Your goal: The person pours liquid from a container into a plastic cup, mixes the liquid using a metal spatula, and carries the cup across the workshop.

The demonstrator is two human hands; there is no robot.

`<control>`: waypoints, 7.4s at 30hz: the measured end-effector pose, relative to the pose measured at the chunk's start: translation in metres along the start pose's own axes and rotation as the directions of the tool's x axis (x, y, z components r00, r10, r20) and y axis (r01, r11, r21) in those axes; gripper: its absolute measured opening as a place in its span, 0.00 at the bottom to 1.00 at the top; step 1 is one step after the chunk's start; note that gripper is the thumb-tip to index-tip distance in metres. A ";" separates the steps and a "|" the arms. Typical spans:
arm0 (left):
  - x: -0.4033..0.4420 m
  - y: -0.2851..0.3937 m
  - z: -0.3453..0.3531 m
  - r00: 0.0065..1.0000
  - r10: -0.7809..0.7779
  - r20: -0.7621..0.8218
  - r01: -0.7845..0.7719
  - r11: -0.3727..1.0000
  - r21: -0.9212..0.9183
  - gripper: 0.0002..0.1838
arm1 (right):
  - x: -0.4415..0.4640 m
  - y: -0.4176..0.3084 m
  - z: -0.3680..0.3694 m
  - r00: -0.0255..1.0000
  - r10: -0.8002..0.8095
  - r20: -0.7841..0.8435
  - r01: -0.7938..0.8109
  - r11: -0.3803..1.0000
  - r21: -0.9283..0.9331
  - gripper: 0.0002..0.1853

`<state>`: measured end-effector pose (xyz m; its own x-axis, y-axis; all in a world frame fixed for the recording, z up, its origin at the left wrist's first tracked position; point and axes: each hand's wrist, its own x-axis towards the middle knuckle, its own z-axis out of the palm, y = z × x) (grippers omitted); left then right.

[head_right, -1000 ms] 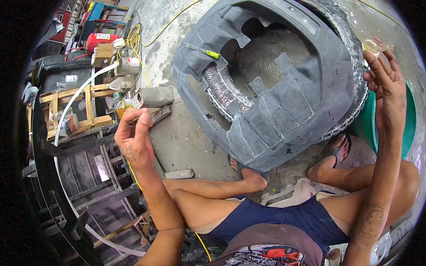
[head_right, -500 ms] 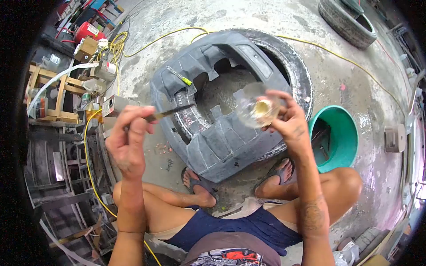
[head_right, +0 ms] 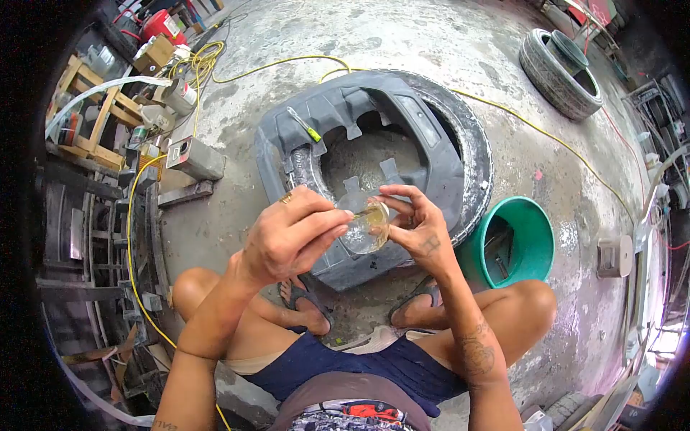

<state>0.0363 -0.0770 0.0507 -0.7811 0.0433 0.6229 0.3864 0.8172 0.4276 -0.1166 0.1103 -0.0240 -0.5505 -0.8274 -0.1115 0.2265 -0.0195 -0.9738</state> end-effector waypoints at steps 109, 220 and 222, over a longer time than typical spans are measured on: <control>-0.008 0.013 -0.012 0.997 0.001 -0.079 -0.015 0.983 -0.182 0.14 | -0.024 -0.017 -0.002 0.927 -0.334 -0.171 0.287 0.925 -0.250 0.33; -0.015 0.007 -0.037 0.896 -0.041 0.442 0.192 0.934 -0.302 0.05 | -0.024 0.016 0.028 0.758 0.274 0.592 -0.354 0.935 0.020 0.43; -0.014 0.007 -0.037 0.894 -0.054 0.444 0.208 0.928 -0.307 0.05 | -0.024 0.016 0.028 0.759 0.278 0.589 -0.364 0.931 0.030 0.43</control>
<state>0.0683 -0.0930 0.0686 -0.9372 0.2498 0.2434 0.3467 0.5911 0.7283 -0.0776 0.1145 -0.0311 0.1180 -0.9639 -0.2388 0.4354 0.2663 -0.8599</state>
